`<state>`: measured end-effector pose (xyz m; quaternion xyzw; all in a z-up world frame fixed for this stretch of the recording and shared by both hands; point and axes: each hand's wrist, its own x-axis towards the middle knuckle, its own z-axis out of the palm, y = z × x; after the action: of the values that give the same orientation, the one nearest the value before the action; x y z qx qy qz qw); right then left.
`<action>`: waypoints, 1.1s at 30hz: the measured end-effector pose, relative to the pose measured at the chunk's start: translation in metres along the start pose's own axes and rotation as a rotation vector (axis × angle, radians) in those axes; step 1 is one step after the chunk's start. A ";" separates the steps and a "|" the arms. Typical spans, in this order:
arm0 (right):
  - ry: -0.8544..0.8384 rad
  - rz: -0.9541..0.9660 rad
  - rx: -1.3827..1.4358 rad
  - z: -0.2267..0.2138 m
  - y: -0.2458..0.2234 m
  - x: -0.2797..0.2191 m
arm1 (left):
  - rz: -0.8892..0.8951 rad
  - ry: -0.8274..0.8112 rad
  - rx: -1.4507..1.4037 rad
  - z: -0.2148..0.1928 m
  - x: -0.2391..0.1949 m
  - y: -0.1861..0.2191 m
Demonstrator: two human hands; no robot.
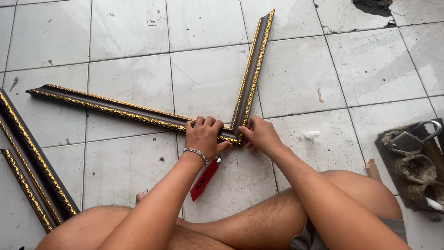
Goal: The person is assembling a picture frame by applying glue to the mitered corners of the frame moldings and pressing them together to bond.
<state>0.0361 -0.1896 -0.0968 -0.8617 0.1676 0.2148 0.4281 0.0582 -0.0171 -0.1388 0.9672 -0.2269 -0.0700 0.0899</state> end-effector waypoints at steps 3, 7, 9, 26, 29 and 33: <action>-0.020 0.000 0.017 -0.002 -0.004 -0.002 | 0.009 0.013 0.021 0.002 0.001 0.000; -0.028 -0.008 0.023 -0.002 -0.003 0.000 | 0.021 0.030 0.030 0.004 0.000 -0.001; -0.052 -0.005 0.013 -0.002 -0.002 0.002 | 0.052 0.036 0.053 0.003 0.000 -0.001; -0.120 0.066 0.027 -0.004 -0.005 -0.003 | 0.109 -0.002 0.057 0.005 0.003 -0.002; -0.126 0.067 0.014 -0.004 -0.006 -0.003 | 0.094 -0.019 0.066 0.001 0.002 0.000; -0.110 0.062 0.002 -0.003 -0.005 -0.002 | 0.113 -0.037 0.065 0.006 0.004 0.002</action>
<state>0.0376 -0.1887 -0.0904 -0.8424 0.1706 0.2749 0.4309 0.0602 -0.0211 -0.1442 0.9538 -0.2849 -0.0754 0.0580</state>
